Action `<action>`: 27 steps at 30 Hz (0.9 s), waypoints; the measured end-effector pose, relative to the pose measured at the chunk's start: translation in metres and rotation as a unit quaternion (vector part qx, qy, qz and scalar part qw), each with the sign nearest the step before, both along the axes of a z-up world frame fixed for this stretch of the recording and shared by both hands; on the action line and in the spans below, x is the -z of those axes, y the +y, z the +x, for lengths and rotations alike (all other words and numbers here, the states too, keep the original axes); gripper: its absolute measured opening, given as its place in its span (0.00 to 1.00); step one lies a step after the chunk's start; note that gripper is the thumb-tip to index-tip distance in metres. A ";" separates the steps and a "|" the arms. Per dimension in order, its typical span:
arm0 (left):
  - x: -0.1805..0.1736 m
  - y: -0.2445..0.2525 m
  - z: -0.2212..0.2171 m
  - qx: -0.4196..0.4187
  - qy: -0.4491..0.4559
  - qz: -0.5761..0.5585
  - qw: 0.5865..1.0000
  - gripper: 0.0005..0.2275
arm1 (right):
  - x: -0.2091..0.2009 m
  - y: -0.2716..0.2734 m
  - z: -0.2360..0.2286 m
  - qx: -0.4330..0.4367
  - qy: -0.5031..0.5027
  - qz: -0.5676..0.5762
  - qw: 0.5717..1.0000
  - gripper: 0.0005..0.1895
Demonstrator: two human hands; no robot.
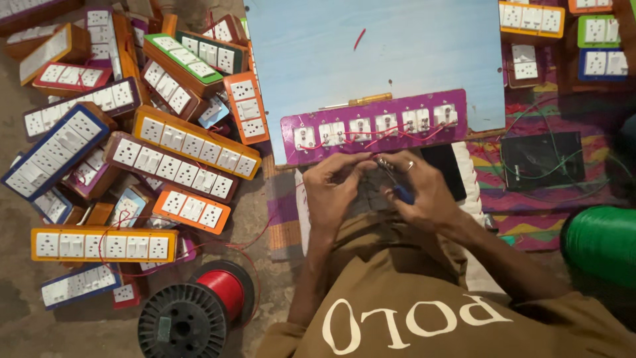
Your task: The person assembles a purple electrical switchboard by connecting red wires between multiple switch modules. They use pliers to strip wire ends and a screwdriver to secure connections, working on the board placed on their lap.
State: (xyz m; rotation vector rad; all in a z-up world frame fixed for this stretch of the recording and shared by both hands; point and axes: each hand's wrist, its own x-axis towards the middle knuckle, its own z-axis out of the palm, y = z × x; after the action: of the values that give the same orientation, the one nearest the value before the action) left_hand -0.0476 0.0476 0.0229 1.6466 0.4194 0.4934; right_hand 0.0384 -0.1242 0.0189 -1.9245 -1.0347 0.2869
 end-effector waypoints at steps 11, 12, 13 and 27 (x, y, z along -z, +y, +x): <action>0.045 -0.017 0.007 -0.051 -0.076 0.184 0.979 0.18 | 0.035 -0.015 -0.010 0.031 0.259 0.067 0.963 0.19; 0.052 -0.019 0.009 -0.103 -0.082 0.182 0.974 0.21 | 0.034 -0.015 -0.014 0.041 0.215 0.051 0.974 0.20; 0.057 -0.019 0.011 -0.105 -0.084 0.223 0.965 0.17 | 0.033 -0.015 -0.017 0.052 0.171 0.034 0.983 0.20; 0.027 -0.025 0.050 -0.001 -0.118 0.107 0.987 0.07 | -0.030 -0.019 0.017 0.152 -0.223 -0.107 0.957 0.33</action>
State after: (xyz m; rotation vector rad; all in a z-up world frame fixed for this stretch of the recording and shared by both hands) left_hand 0.0026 0.0230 -0.0043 1.7683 0.1958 0.7469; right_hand 0.0558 -0.1434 0.0493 -2.3762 -0.9978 -0.2309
